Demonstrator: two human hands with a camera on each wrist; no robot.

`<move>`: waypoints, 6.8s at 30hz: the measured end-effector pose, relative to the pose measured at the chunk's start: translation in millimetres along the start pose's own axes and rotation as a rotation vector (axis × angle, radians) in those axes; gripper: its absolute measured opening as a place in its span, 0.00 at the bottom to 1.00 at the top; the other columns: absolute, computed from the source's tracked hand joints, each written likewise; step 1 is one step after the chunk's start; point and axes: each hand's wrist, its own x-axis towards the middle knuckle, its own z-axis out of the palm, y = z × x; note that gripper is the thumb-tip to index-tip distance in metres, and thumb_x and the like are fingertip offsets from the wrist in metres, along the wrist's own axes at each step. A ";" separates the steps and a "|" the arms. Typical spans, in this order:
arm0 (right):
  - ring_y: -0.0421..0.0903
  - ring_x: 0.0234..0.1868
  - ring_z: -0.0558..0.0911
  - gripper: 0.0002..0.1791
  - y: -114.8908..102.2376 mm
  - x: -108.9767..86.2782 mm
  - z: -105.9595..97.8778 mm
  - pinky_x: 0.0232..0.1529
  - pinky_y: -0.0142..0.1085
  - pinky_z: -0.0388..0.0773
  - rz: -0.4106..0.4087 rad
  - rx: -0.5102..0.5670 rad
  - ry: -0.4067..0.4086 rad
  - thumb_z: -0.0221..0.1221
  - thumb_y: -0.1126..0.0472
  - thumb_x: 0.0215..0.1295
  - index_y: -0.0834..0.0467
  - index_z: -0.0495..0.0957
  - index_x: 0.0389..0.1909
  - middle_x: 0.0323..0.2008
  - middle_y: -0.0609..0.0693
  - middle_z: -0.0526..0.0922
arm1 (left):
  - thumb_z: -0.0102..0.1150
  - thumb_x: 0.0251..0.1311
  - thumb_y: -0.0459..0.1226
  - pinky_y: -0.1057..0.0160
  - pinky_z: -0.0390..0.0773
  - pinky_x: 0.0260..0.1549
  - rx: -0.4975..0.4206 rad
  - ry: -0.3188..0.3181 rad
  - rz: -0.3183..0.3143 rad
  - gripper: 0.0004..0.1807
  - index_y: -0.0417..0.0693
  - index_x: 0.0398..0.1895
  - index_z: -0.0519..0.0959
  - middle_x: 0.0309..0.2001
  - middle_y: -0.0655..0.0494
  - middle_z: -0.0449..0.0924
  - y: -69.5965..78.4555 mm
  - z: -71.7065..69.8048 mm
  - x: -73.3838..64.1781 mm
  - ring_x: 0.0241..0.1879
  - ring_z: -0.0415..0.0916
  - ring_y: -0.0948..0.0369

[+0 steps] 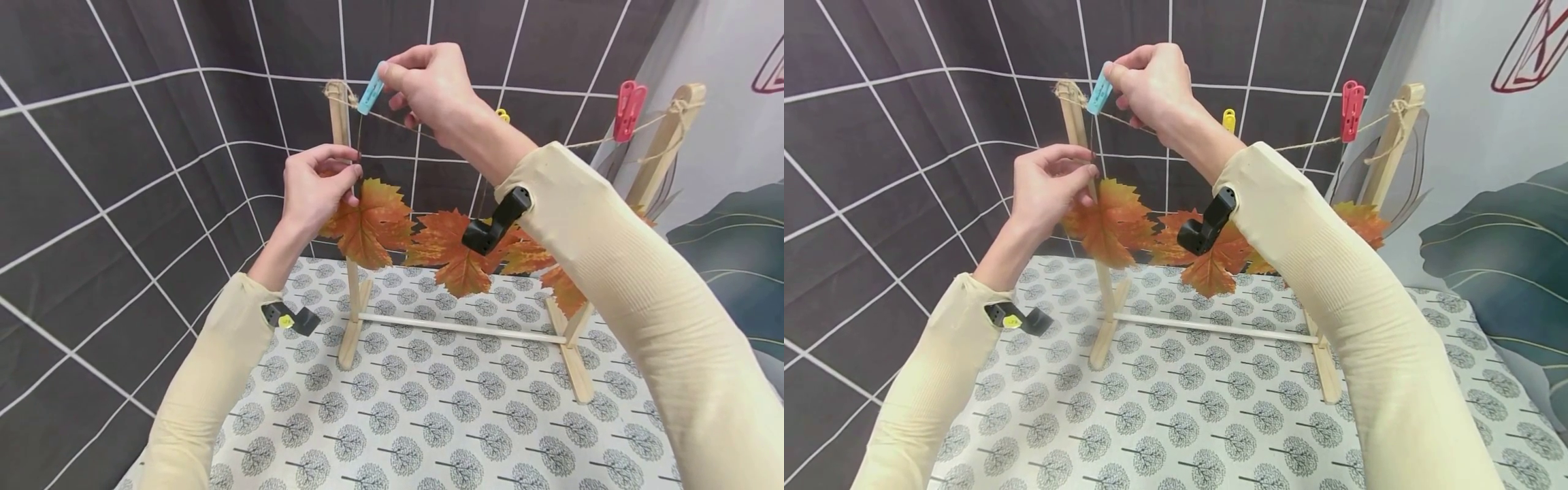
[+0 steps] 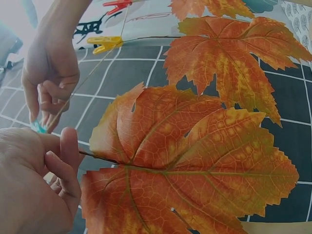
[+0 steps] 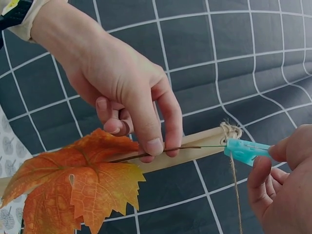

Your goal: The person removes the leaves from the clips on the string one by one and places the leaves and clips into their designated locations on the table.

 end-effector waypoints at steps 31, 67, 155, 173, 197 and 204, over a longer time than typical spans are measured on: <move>0.44 0.31 0.76 0.07 2.1 1.1 -2.4 0.20 0.29 0.71 -0.023 0.043 0.055 0.62 0.62 0.70 0.60 0.81 0.44 0.38 0.53 0.81 | 0.64 0.59 0.25 0.67 0.79 0.19 0.018 0.005 0.001 0.09 0.32 0.42 0.84 0.30 0.40 0.82 -9.2 -1.6 -0.9 0.13 0.74 0.62; 0.45 0.31 0.77 0.06 6.4 -21.0 -15.1 0.20 0.29 0.72 0.015 0.210 -0.030 0.64 0.66 0.65 0.64 0.81 0.41 0.38 0.55 0.81 | 0.63 0.59 0.25 0.68 0.79 0.18 0.022 0.019 -0.041 0.09 0.29 0.42 0.83 0.23 0.52 0.81 -16.9 -27.1 -17.9 0.13 0.74 0.64; 0.45 0.25 0.77 0.14 134.4 -135.9 -66.5 0.27 0.37 0.80 0.124 0.211 -0.145 0.66 0.72 0.60 0.63 0.73 0.43 0.33 0.49 0.85 | 0.59 0.54 0.23 0.68 0.68 0.12 0.280 -0.307 -0.257 0.13 0.36 0.43 0.84 0.24 0.45 0.80 -45.0 -51.7 -80.4 0.12 0.72 0.55; 0.45 0.23 0.80 0.12 166.5 -170.6 -79.6 0.29 0.35 0.81 0.170 0.286 -0.118 0.65 0.73 0.61 0.60 0.75 0.42 0.36 0.50 0.86 | 0.56 0.53 0.23 0.67 0.67 0.12 0.383 -0.493 -0.246 0.13 0.38 0.40 0.85 0.21 0.52 0.78 -48.9 -57.3 -94.2 0.11 0.68 0.59; 0.46 0.26 0.81 0.14 199.5 -219.5 -94.7 0.32 0.35 0.81 0.248 0.217 -0.071 0.65 0.71 0.62 0.56 0.76 0.46 0.37 0.50 0.85 | 0.58 0.47 0.22 0.65 0.68 0.17 0.528 -0.605 -0.265 0.17 0.43 0.39 0.87 0.22 0.57 0.77 -60.9 -56.4 -112.7 0.22 0.70 0.60; 0.45 0.26 0.80 0.15 212.9 -234.9 -99.8 0.32 0.33 0.81 0.285 0.250 -0.071 0.64 0.73 0.62 0.56 0.77 0.46 0.38 0.50 0.85 | 0.58 0.46 0.22 0.64 0.70 0.17 0.533 -0.605 -0.290 0.18 0.44 0.39 0.87 0.24 0.57 0.78 -69.0 -55.7 -120.9 0.22 0.71 0.60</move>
